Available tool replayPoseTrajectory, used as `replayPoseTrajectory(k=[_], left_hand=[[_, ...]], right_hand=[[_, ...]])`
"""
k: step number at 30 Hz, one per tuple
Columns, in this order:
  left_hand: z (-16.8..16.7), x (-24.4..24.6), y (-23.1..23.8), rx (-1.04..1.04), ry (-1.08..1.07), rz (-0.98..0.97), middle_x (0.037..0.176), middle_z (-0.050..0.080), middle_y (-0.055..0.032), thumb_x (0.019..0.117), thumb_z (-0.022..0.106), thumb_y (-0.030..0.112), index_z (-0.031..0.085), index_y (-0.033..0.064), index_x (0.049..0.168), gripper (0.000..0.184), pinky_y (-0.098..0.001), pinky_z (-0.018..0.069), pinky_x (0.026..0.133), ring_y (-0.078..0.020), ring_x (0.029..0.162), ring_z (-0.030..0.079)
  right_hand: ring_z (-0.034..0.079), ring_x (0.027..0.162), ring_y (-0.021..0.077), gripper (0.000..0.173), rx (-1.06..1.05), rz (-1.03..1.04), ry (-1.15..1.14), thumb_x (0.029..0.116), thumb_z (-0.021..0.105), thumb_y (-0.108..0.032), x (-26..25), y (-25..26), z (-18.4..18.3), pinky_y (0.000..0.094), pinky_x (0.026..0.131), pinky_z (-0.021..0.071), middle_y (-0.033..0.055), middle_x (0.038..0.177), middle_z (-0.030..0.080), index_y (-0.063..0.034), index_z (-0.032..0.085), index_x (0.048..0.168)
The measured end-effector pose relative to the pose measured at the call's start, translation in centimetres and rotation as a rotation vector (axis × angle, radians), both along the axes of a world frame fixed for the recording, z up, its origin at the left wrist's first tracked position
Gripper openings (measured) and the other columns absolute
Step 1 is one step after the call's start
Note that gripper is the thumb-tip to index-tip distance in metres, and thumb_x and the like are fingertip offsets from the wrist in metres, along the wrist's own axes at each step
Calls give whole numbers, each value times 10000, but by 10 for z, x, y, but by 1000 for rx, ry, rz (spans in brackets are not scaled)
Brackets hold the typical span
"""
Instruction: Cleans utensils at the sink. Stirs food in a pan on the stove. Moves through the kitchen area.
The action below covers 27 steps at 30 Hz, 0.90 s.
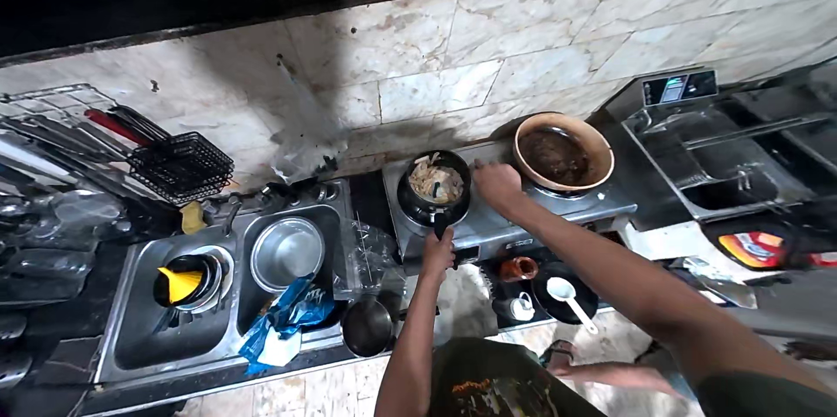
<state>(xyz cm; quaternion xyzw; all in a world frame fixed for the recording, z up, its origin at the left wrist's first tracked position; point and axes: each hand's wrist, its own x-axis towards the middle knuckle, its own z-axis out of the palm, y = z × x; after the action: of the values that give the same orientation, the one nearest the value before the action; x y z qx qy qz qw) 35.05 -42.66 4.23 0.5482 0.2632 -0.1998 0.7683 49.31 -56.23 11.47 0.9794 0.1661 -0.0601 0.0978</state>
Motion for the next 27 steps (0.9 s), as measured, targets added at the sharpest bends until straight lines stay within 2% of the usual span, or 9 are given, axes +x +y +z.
replayPoseTrajectory(k=[3, 5, 7, 10, 13, 16, 19, 23, 27], left_hand=[[1, 1, 0, -1, 9, -4, 628, 419, 14, 1078, 538, 346, 511, 72, 1091, 276, -233, 374, 399, -90, 430, 386], [2, 1, 1, 6, 13, -6, 630, 424, 12, 1077, 539, 349, 513, 69, 1096, 282, -231, 374, 400, -89, 431, 387], [3, 1, 0, 9, 9, -11, 637, 422, 13, 1078, 535, 356, 509, 72, 1107, 287, -232, 376, 402, -89, 433, 385], [1, 0, -1, 17, 14, -11, 644, 426, 10, 1076, 539, 361, 512, 71, 1119, 295, -238, 378, 401, -92, 435, 384], [2, 1, -2, 16, 11, -9, 631, 417, 15, 1079, 535, 346, 512, 69, 1088, 278, -234, 366, 397, -89, 432, 379], [2, 1, -1, 6, 6, -2, 626, 415, 16, 1081, 533, 338, 514, 70, 1071, 269, -231, 365, 391, -87, 428, 381], [1, 1, -1, 8, 8, -4, 630, 418, 14, 1081, 530, 347, 516, 71, 1090, 276, -237, 375, 396, -91, 431, 385], [0, 1, -1, 7, 2, -1, 631, 426, 13, 1078, 537, 348, 516, 70, 1104, 280, -234, 375, 400, -91, 433, 391], [2, 1, -1, 10, 3, -6, 630, 418, 12, 1079, 535, 348, 509, 71, 1118, 280, -236, 374, 400, -91, 432, 388]], right_hand=[[680, 948, 419, 180, 44, 25, 66, 947, 626, -40, -7, -1, -6, 580, 668, 569, 161, 1163, 680, -66, 710, 1104], [690, 904, 404, 137, 42, 45, 105, 976, 599, -85, -15, -1, 7, 580, 661, 561, 158, 1079, 693, -72, 717, 1045], [695, 857, 422, 92, 37, -17, 114, 955, 635, -106, -18, -4, 27, 597, 635, 546, 185, 987, 705, -65, 710, 987], [684, 837, 434, 102, 26, -136, 52, 882, 684, -46, -6, -5, 25, 606, 592, 537, 199, 1019, 693, -51, 717, 977], [682, 858, 457, 132, 74, -197, 117, 916, 666, -51, 1, 1, 8, 617, 619, 548, 227, 1019, 684, -35, 691, 1045], [698, 885, 420, 109, 144, -80, 188, 940, 659, -128, 0, 1, 1, 625, 660, 560, 185, 1040, 698, -61, 705, 1013], [702, 897, 403, 157, 94, 48, 220, 970, 648, -219, -5, -10, 13, 620, 680, 558, 168, 1007, 704, -80, 706, 1016], [699, 797, 387, 148, -23, 141, 176, 932, 706, -252, -6, -28, 47, 602, 632, 546, 146, 886, 705, -113, 715, 982], [700, 835, 388, 130, -33, 204, 201, 938, 686, -225, -9, -24, 45, 607, 663, 547, 144, 923, 712, -111, 726, 986]])
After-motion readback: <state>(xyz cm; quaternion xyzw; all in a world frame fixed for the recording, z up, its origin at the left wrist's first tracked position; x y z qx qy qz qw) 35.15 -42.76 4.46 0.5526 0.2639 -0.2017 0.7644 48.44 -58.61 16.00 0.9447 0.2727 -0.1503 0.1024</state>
